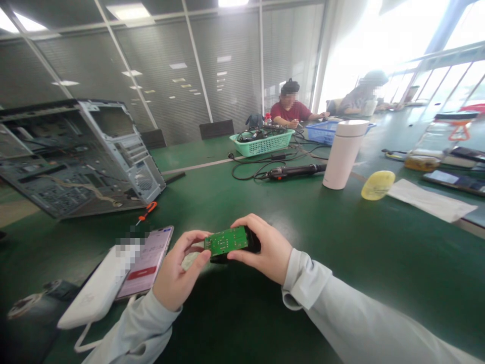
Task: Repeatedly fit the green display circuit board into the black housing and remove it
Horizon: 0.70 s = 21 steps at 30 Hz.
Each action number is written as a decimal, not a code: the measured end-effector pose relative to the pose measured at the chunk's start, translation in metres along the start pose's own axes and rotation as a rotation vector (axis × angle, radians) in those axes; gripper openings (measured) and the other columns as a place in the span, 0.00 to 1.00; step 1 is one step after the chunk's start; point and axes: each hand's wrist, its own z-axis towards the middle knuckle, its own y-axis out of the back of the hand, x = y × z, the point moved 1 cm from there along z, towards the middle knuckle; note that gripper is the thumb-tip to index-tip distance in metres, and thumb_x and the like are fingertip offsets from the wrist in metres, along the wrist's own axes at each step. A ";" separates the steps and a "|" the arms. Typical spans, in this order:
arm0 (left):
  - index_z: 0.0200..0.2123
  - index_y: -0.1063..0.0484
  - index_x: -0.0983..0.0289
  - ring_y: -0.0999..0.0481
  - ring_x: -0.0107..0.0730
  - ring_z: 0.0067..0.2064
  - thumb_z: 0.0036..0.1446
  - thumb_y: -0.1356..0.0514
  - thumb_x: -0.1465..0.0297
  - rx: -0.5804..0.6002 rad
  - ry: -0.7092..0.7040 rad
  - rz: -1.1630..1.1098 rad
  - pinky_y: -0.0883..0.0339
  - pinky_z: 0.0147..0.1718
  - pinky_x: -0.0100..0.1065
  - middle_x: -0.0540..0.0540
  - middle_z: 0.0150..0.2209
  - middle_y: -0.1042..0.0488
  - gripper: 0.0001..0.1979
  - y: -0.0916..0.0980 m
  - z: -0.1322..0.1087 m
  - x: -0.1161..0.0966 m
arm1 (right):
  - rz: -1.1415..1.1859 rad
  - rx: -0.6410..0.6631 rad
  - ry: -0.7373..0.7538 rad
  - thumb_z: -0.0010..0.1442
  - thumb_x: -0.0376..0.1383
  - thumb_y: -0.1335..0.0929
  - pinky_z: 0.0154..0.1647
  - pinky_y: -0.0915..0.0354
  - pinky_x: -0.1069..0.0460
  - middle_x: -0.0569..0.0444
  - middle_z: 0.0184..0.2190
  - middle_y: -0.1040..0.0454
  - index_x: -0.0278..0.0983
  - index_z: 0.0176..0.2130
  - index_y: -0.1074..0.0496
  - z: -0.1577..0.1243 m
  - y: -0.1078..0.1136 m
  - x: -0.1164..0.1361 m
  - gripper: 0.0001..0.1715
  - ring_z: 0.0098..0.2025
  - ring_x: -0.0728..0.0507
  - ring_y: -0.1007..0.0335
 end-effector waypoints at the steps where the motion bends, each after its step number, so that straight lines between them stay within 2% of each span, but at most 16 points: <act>1: 0.44 0.35 0.63 0.26 0.38 0.43 0.57 0.44 0.68 -0.003 -0.016 0.054 0.31 0.40 0.38 0.58 0.42 0.27 0.11 0.001 0.000 -0.001 | -0.017 -0.002 0.012 0.57 0.42 0.30 0.41 0.39 0.55 0.53 0.41 0.36 0.36 0.46 0.37 0.000 0.000 0.001 0.21 0.41 0.49 0.39; 6: 0.51 0.33 0.63 0.29 0.44 0.42 0.51 0.38 0.61 0.083 -0.195 0.387 0.35 0.41 0.41 0.60 0.41 0.27 0.25 0.006 0.002 -0.004 | -0.118 0.013 0.133 0.58 0.43 0.31 0.45 0.38 0.52 0.50 0.43 0.36 0.36 0.47 0.37 -0.001 -0.002 0.003 0.21 0.45 0.46 0.39; 9: 0.48 0.29 0.63 0.29 0.43 0.40 0.53 0.40 0.59 0.119 -0.217 0.461 0.36 0.39 0.40 0.59 0.36 0.28 0.21 0.006 0.003 -0.005 | -0.150 0.016 0.193 0.58 0.43 0.30 0.48 0.39 0.51 0.50 0.44 0.36 0.36 0.49 0.39 -0.002 -0.002 0.002 0.24 0.48 0.45 0.40; 12: 0.46 0.29 0.64 0.30 0.43 0.41 0.55 0.41 0.61 0.103 -0.181 0.419 0.37 0.40 0.39 0.59 0.38 0.28 0.18 0.005 0.002 -0.005 | -0.138 0.007 0.144 0.56 0.42 0.29 0.49 0.38 0.51 0.51 0.45 0.37 0.39 0.55 0.44 -0.002 -0.001 -0.003 0.32 0.48 0.46 0.39; 16: 0.45 0.31 0.64 0.31 0.42 0.44 0.55 0.41 0.62 -0.039 -0.031 0.156 0.38 0.44 0.39 0.58 0.40 0.30 0.17 0.004 0.000 -0.001 | -0.064 -0.009 -0.029 0.55 0.45 0.29 0.49 0.37 0.50 0.50 0.46 0.37 0.39 0.58 0.47 -0.001 0.002 -0.013 0.39 0.46 0.45 0.37; 18: 0.46 0.31 0.63 0.30 0.41 0.44 0.55 0.43 0.61 -0.103 0.147 -0.128 0.37 0.42 0.39 0.57 0.41 0.29 0.17 0.003 0.001 0.004 | -0.044 -0.006 -0.091 0.55 0.46 0.29 0.48 0.37 0.50 0.49 0.45 0.37 0.38 0.59 0.47 0.000 0.002 -0.018 0.40 0.45 0.45 0.37; 19: 0.45 0.31 0.63 0.30 0.40 0.42 0.56 0.43 0.59 -0.099 0.266 -0.312 0.36 0.40 0.38 0.57 0.41 0.29 0.18 0.001 0.002 0.006 | -0.042 -0.007 -0.101 0.55 0.46 0.29 0.48 0.37 0.50 0.49 0.45 0.37 0.38 0.59 0.47 0.000 0.002 -0.020 0.40 0.44 0.45 0.37; 21: 0.41 0.30 0.64 0.28 0.38 0.36 0.56 0.44 0.57 -0.016 0.517 -0.697 0.35 0.33 0.37 0.57 0.37 0.27 0.18 -0.003 0.003 0.010 | -0.052 -0.018 -0.079 0.53 0.45 0.28 0.47 0.37 0.49 0.49 0.44 0.37 0.37 0.58 0.44 0.001 0.001 -0.022 0.39 0.43 0.45 0.37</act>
